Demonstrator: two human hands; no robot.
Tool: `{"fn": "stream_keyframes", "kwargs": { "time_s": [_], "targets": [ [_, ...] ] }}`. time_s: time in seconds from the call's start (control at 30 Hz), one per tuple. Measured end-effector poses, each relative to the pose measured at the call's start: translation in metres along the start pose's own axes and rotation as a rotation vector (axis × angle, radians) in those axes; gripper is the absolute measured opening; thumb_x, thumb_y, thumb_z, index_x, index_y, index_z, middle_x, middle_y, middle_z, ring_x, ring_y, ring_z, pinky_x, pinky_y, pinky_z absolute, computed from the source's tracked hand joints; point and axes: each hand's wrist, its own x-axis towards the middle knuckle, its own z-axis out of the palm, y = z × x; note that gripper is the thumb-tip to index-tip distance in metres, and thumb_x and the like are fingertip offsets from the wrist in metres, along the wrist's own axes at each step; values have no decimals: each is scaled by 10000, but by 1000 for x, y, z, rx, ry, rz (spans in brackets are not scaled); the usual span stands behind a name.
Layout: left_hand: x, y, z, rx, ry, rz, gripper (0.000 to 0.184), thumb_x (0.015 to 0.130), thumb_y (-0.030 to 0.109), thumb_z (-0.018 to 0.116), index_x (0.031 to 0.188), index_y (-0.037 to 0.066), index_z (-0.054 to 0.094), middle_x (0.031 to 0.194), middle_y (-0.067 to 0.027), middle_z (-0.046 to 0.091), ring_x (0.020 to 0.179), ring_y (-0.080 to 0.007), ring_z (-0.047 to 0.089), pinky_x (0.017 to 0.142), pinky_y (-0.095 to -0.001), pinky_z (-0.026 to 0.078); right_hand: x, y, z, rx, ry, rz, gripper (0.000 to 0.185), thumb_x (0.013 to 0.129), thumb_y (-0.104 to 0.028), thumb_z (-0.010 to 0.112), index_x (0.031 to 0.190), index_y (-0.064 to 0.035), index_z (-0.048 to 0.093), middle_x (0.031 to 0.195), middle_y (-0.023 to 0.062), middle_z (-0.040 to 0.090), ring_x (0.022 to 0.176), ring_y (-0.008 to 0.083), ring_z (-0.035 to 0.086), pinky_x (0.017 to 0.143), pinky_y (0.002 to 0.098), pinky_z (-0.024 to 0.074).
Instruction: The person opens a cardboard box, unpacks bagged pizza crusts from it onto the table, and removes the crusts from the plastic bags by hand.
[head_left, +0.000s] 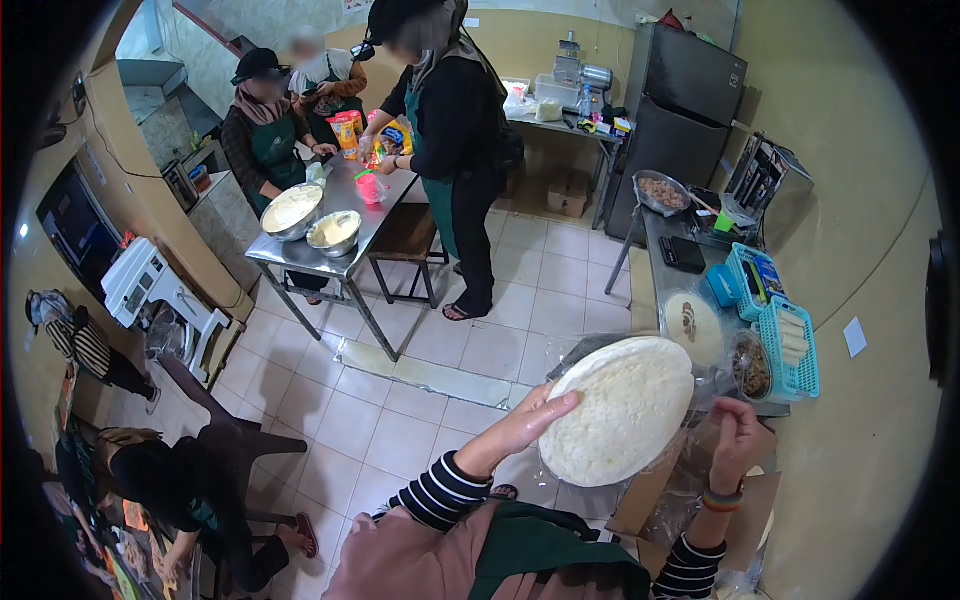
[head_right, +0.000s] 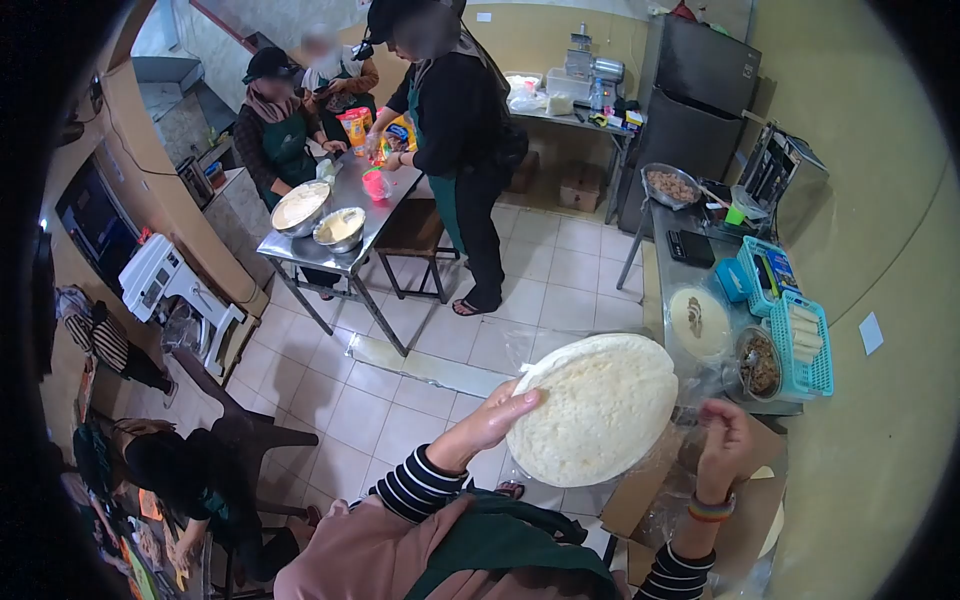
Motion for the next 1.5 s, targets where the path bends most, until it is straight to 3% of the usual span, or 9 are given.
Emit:
{"fn": "stream_keyframes", "kwargs": {
  "time_s": [0.13, 0.2, 0.57, 0.83, 1.03, 1.1, 1.2, 1.3, 1.5],
  "targets": [
    [1, 2, 2, 10, -67, -11, 582, 871, 405, 464, 1258, -18, 363, 1150, -115, 496, 1058, -164, 463, 890, -287, 374, 2, -3, 17, 160, 20, 251, 96, 837, -13, 491, 913, 0, 549, 846, 30, 517, 691, 103, 475, 651, 228, 416],
    [0, 3, 3, 26, -52, 14, 569, 872, 397, 466, 1256, -13, 371, 1153, -115, 494, 1055, -164, 466, 889, -285, 375, 2, 11, 7, -513, -50, -75, 118, 788, 6, 530, 904, 4, 552, 857, 51, 512, 706, 136, 497, 647, 246, 418],
    [2, -14, -6, -51, 44, -38, 543, 869, 389, 473, 1214, -25, 410, 1121, -96, 530, 995, -152, 519, 849, -275, 413, 3, -16, 10, -758, 6, -137, 239, 688, -103, 615, 923, -65, 633, 914, 132, 484, 866, 286, 470, 761, 364, 400],
    [16, -31, -10, 33, 34, -34, 869, 769, 672, 342, 1260, -44, 314, 1213, -168, 462, 1083, -238, 497, 899, -344, 422, -7, -14, -15, -524, -30, -64, 176, 692, -18, 542, 800, -91, 660, 938, 80, 450, 906, 232, 428, 755, 310, 386],
    [37, -48, 17, 129, -70, -149, 667, 884, 528, 256, 1208, -36, 402, 1131, -148, 524, 1008, -205, 532, 845, -315, 444, -32, -30, -67, 71, -239, 20, 144, 703, 38, 535, 798, -16, 629, 846, 81, 546, 623, 128, 528, 569, 255, 435],
    [46, -43, 34, 113, -133, -96, 580, 923, 444, 256, 1173, -42, 448, 1083, -127, 552, 983, -176, 528, 851, -301, 421, -43, -37, -73, 19, -65, 484, 144, 705, 5, 579, 846, 24, 604, 889, 64, 574, 536, 101, 516, 509, 246, 439],
    [46, -28, 52, 117, -238, -65, 567, 928, 434, 244, 1180, -33, 446, 1093, -120, 546, 1000, -174, 514, 871, -298, 404, -63, -9, -90, -235, -46, 279, 298, 695, -81, 652, 961, 23, 572, 948, 63, 583, 514, 98, 514, 488, 233, 440],
    [46, -37, 68, 109, -399, -72, 579, 932, 437, 217, 1187, -32, 442, 1121, -127, 528, 1033, -178, 488, 904, -293, 373, -77, -13, -105, -49, -283, 510, 488, 669, -167, 708, 1086, 2, 518, 969, 64, 581, 628, 106, 546, 584, 237, 464],
    [52, -67, 105, 293, -508, -87, 612, 929, 459, 183, 1265, -17, 367, 1240, -152, 451, 1149, -219, 400, 975, -295, 289, -107, -23, -113, 167, 77, 500, 500, 695, -141, 686, 1131, 2, 490, 1021, 75, 572, 919, 160, 543, 783, 287, 446]
  ]
}}
